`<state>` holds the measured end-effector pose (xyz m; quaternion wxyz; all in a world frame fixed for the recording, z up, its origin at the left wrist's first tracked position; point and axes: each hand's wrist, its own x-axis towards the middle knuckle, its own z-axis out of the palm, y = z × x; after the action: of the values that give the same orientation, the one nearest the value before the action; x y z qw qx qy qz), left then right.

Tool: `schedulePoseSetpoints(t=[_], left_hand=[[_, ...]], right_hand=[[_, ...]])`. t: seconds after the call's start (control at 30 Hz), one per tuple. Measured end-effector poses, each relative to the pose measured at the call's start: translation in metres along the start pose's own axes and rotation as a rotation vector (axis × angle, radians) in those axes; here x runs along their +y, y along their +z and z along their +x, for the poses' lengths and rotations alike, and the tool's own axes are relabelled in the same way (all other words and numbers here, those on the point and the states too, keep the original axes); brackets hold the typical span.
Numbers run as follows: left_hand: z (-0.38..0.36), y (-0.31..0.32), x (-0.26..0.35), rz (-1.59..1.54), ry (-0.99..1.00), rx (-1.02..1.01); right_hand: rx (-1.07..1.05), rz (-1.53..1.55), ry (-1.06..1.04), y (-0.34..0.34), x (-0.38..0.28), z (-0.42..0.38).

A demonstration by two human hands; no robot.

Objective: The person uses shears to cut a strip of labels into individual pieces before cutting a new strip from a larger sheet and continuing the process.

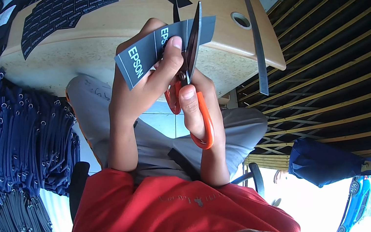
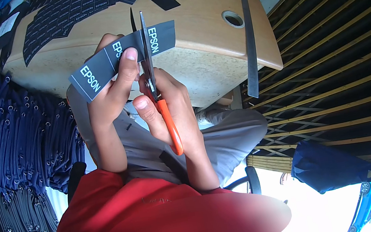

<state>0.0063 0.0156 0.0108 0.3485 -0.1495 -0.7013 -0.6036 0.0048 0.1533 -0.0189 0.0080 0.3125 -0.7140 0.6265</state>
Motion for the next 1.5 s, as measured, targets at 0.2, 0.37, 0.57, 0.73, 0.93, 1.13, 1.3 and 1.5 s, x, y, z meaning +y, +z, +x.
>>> schedulePoseSetpoints(t=[0.2, 0.37, 0.57, 0.73, 0.93, 1.13, 1.3, 1.5], left_hand=[[0.0009, 0.0001, -0.0005, -0.001, -0.005, -0.005], [0.001, -0.0005, -0.0016, 0.01, 0.017, -0.024], [0.0004, -0.0003, -0.0007, -0.008, 0.002, -0.016], [0.0005, -0.0003, 0.0006, 0.0, -0.003, -0.014], [0.0, -0.0013, 0.001, -0.018, -0.021, -0.027], [-0.0003, -0.0018, 0.0014, -0.039, -0.036, -0.023], [-0.0007, -0.002, 0.0014, -0.053, -0.04, -0.027], [-0.0011, -0.0017, 0.0018, -0.044, -0.047, -0.024]], right_hand=[[-0.002, -0.014, 0.004, -0.0003, 0.0015, 0.0001], [0.004, 0.0, 0.021, 0.0001, 0.0013, -0.001], [0.008, 0.003, 0.024, 0.0006, 0.0015, -0.0015], [0.014, 0.02, 0.029, 0.0018, 0.0001, -0.0017], [0.01, 0.009, 0.046, 0.0013, -0.0012, -0.002], [0.001, 0.039, 0.047, 0.0018, -0.0029, -0.002], [-0.027, 0.036, -0.002, 0.0013, 0.0004, -0.0031], [-0.036, 0.028, -0.01, 0.0017, 0.002, -0.003]])
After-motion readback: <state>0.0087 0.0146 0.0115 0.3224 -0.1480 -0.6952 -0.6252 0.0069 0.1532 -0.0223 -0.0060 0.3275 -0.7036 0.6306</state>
